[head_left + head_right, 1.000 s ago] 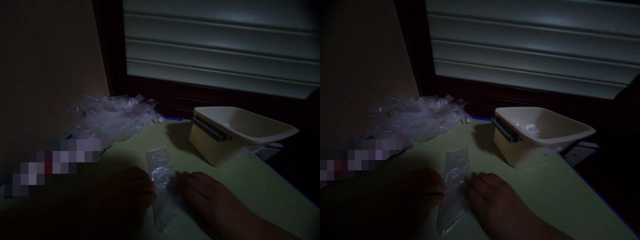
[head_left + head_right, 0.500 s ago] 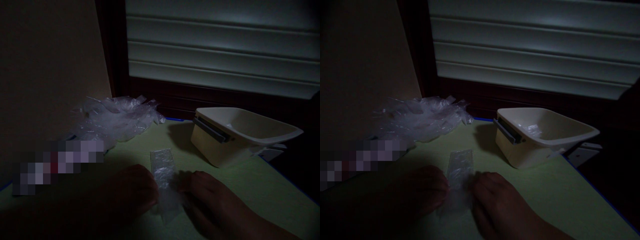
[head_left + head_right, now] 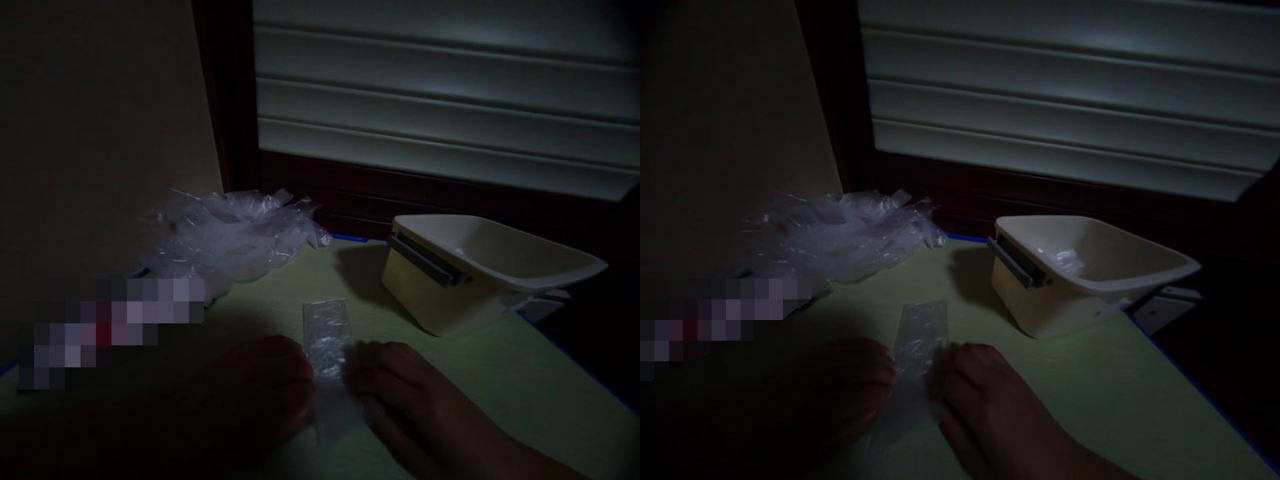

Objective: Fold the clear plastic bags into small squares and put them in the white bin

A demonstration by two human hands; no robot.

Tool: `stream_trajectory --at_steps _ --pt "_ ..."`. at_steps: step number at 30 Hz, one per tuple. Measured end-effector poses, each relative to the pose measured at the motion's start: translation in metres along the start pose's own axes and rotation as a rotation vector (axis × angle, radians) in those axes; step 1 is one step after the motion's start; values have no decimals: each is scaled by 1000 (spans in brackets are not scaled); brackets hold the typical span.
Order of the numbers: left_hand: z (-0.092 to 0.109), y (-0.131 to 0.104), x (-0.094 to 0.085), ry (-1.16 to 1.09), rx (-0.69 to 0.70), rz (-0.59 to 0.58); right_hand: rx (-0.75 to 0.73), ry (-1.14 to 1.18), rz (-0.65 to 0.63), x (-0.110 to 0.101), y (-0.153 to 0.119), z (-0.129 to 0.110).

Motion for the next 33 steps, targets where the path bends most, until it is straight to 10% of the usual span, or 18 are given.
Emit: stream_trajectory --at_steps 33 --pt "-33 1 10 -433 -280 179 376 295 -27 11 12 18"
Point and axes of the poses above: each hand's wrist, its own y-axis towards the middle knuckle, its own x-axis out of the palm, z = x × y, the point moved 6 cm from there along y, towards the middle knuckle, and after that the axes turned 6 degrees about x, right-handed, at the moved point
